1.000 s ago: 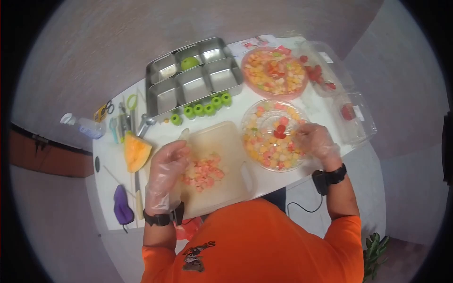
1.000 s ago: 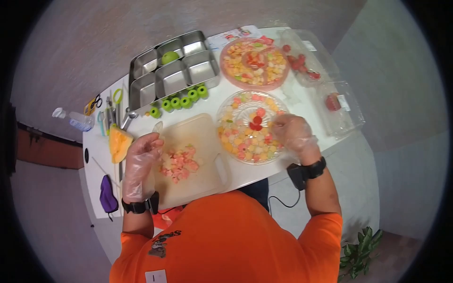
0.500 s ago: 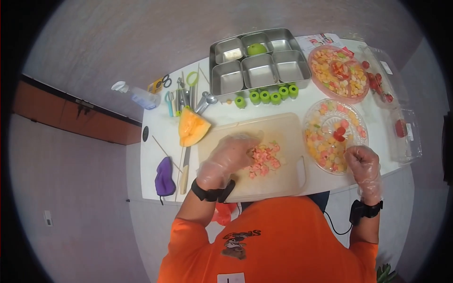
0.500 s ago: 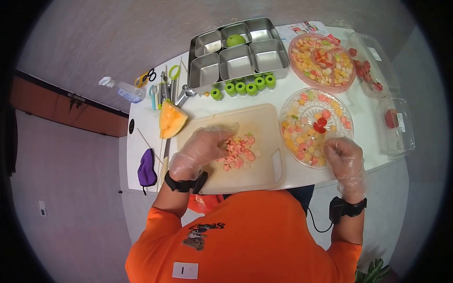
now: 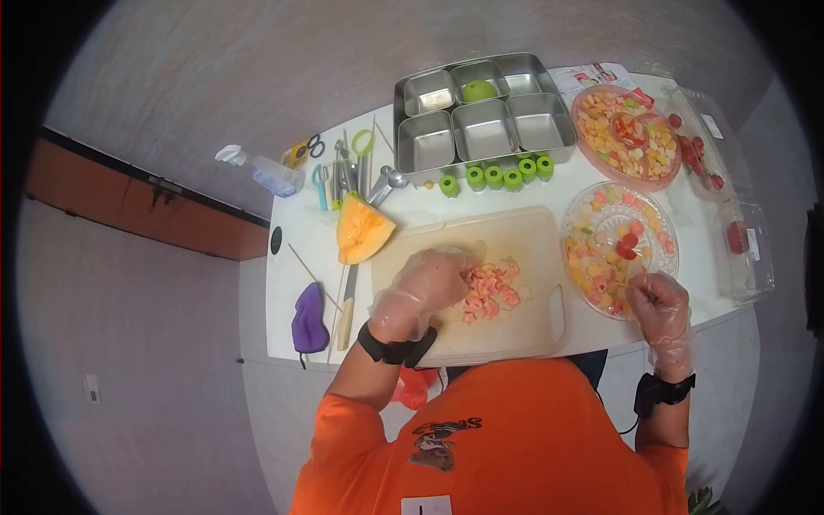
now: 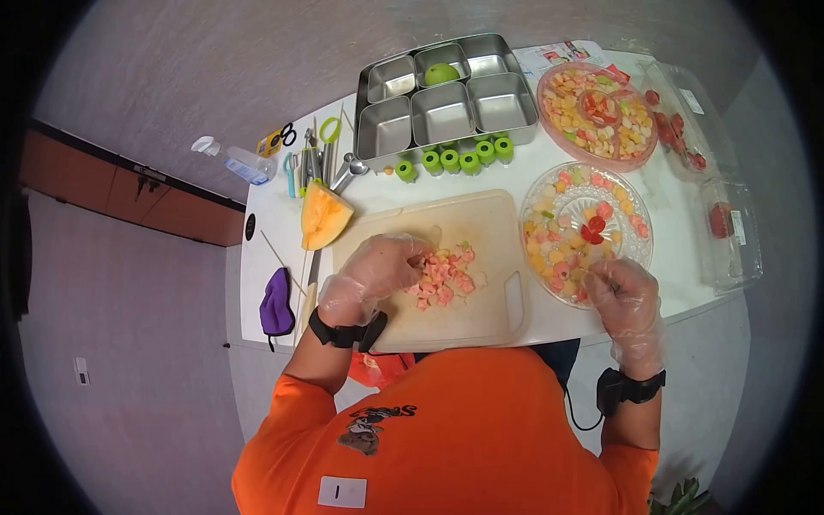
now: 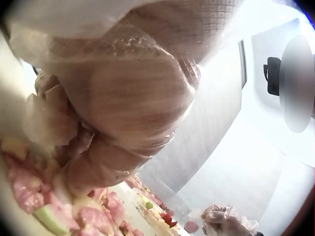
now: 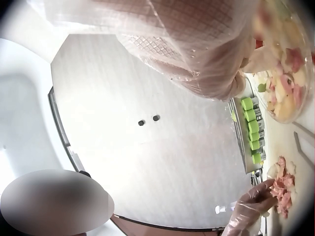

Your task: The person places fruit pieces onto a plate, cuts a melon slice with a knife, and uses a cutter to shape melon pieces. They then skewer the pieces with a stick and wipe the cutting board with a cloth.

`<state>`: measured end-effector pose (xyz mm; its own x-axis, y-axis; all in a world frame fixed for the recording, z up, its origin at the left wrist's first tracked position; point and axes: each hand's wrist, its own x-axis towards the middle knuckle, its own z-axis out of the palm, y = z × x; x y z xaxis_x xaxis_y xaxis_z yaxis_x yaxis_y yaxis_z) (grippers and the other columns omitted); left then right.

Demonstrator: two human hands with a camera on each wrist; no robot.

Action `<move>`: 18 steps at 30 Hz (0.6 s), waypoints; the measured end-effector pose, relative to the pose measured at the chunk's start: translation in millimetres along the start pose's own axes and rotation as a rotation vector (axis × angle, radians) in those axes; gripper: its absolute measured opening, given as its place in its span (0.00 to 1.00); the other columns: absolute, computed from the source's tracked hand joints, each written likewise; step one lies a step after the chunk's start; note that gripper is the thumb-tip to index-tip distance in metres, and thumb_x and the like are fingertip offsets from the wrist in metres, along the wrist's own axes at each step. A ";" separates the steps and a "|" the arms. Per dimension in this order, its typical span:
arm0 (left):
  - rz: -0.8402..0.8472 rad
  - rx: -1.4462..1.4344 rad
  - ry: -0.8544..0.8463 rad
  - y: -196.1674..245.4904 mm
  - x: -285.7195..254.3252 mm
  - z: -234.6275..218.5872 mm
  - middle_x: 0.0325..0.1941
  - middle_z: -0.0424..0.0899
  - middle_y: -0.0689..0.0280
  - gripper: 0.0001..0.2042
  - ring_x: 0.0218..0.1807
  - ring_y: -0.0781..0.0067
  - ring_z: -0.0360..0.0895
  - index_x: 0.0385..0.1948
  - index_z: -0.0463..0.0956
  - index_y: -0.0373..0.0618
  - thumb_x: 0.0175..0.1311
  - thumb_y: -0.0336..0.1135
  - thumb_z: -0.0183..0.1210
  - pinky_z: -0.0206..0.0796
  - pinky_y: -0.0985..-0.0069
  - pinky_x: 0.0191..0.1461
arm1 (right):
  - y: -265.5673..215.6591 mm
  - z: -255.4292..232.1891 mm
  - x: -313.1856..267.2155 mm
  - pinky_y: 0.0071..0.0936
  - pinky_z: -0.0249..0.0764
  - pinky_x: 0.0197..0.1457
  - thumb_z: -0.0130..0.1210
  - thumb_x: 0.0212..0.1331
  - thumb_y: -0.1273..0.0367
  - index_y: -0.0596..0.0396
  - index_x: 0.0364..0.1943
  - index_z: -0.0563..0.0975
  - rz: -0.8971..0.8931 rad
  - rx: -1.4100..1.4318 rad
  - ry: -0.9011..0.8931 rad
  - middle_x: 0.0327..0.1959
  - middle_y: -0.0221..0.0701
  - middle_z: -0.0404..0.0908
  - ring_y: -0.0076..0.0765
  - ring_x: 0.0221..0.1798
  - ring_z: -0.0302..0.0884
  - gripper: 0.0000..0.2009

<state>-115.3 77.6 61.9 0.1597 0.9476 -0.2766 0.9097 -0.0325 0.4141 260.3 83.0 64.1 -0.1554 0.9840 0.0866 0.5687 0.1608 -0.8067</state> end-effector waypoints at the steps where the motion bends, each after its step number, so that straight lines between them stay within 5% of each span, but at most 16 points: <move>1: 0.000 0.001 0.001 -0.9 0.8 0.2 0.40 0.88 0.58 0.18 0.43 0.56 0.85 0.48 0.85 0.47 0.54 0.32 0.63 0.75 0.65 0.48 | 1.9 0.7 -0.5 0.29 0.75 0.38 0.65 0.58 0.74 0.61 0.34 0.83 -0.009 0.013 0.007 0.28 0.37 0.82 0.33 0.31 0.80 0.04; 4: -0.025 -0.069 -0.007 -0.4 2.3 -2.5 0.38 0.88 0.59 0.17 0.39 0.61 0.84 0.47 0.85 0.44 0.53 0.30 0.62 0.74 0.68 0.46 | 2.4 0.1 -2.6 0.29 0.75 0.39 0.65 0.57 0.75 0.61 0.34 0.83 -0.010 0.026 0.013 0.28 0.37 0.82 0.33 0.31 0.80 0.04; 7: -0.200 -0.215 -0.086 3.9 0.5 -10.1 0.46 0.88 0.56 0.18 0.50 0.53 0.84 0.49 0.86 0.51 0.56 0.28 0.57 0.74 0.64 0.56 | 6.4 0.3 -4.4 0.29 0.75 0.39 0.65 0.57 0.75 0.61 0.34 0.83 -0.010 0.025 0.022 0.28 0.37 0.82 0.33 0.32 0.80 0.04; 10: -0.243 -0.432 -0.021 -1.0 -4.0 -11.4 0.40 0.89 0.60 0.18 0.44 0.63 0.85 0.48 0.85 0.43 0.56 0.25 0.56 0.75 0.70 0.52 | 7.4 0.4 -5.5 0.29 0.74 0.39 0.65 0.57 0.75 0.61 0.34 0.83 -0.015 0.028 0.024 0.28 0.37 0.82 0.33 0.32 0.80 0.04; 12: -0.246 -0.748 0.045 -8.4 -5.3 -9.9 0.32 0.81 0.72 0.12 0.34 0.81 0.74 0.43 0.85 0.37 0.57 0.23 0.63 0.67 0.80 0.39 | 5.0 -0.1 -5.2 0.29 0.74 0.38 0.65 0.58 0.75 0.61 0.34 0.83 -0.011 0.033 0.022 0.28 0.37 0.82 0.33 0.32 0.80 0.04; 18: -0.081 -1.140 0.045 -3.5 -18.5 -14.4 0.35 0.82 0.72 0.11 0.37 0.81 0.78 0.43 0.83 0.37 0.58 0.19 0.65 0.70 0.82 0.41 | -6.1 8.1 -4.7 0.31 0.76 0.38 0.64 0.55 0.76 0.60 0.34 0.83 -0.151 0.030 0.014 0.28 0.38 0.81 0.43 0.32 0.81 0.04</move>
<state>-127.0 64.7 78.1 0.0816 0.9452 -0.3160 0.0358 0.3141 0.9487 251.0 76.9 63.9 -0.2260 0.9499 0.2160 0.5149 0.3047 -0.8013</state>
